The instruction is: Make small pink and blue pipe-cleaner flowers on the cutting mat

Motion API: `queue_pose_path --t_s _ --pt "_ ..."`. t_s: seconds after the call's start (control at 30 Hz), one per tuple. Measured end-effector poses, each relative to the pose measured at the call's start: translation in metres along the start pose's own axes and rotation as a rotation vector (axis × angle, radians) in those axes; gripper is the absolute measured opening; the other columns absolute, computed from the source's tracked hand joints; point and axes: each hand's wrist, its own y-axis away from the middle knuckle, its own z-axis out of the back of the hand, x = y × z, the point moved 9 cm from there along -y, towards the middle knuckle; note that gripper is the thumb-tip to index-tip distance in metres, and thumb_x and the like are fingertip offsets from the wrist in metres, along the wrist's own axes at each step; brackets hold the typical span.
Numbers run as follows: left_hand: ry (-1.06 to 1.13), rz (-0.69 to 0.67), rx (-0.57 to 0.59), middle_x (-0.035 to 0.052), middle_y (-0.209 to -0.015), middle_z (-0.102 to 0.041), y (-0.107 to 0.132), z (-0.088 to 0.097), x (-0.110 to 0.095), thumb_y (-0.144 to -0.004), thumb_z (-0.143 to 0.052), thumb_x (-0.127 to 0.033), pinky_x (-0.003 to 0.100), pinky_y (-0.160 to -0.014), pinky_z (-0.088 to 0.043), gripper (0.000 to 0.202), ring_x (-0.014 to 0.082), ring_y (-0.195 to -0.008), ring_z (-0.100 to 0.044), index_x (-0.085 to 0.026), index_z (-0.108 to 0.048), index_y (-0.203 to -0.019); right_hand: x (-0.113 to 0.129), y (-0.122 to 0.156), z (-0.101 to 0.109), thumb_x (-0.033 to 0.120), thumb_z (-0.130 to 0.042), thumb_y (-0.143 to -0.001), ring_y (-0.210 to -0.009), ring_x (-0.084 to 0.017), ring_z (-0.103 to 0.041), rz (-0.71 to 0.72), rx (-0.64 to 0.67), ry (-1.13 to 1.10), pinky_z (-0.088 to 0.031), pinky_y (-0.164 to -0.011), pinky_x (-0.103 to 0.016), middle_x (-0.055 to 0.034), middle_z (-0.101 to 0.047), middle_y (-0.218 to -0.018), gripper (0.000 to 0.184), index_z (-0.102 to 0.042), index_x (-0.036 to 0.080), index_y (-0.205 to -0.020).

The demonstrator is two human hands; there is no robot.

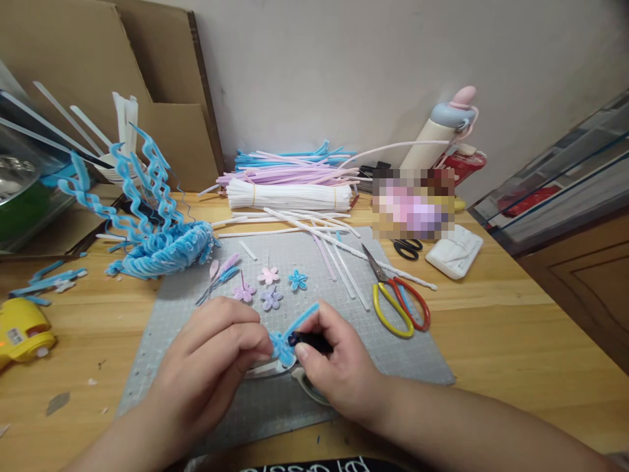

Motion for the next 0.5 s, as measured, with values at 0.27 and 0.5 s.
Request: queue_pose_path --t_s 0.27,0.5 --pt "0.053 0.044 0.006 0.0001 -0.086 -0.055 0.0006 -0.0002 0.0035 -0.085 -0.049 0.002 0.026 -0.070 -0.043 0.026 0.0147 -0.079 -0.051 -0.022 -0.056 -0.090 -0.0018 -0.0003 -0.0004 0.025 -0.057 -0.080 -0.066 -0.013 -0.045 -0.010 0.009 -0.003 -0.041 -0.060 -0.027 0.0023 -0.048 -0.071 0.009 -0.049 0.022 -0.082" --pt "0.145 0.107 -0.013 0.0004 -0.081 -0.053 -0.0019 0.0026 0.0065 -0.085 -0.044 0.002 0.025 -0.067 -0.043 0.026 0.0150 -0.077 -0.051 -0.022 -0.054 -0.084 0.0036 -0.0006 -0.0022 0.024 -0.057 -0.077 -0.061 -0.012 -0.045 0.004 0.017 -0.015 -0.041 -0.057 -0.027 0.0028 -0.049 -0.068 0.010 -0.048 0.022 -0.079"
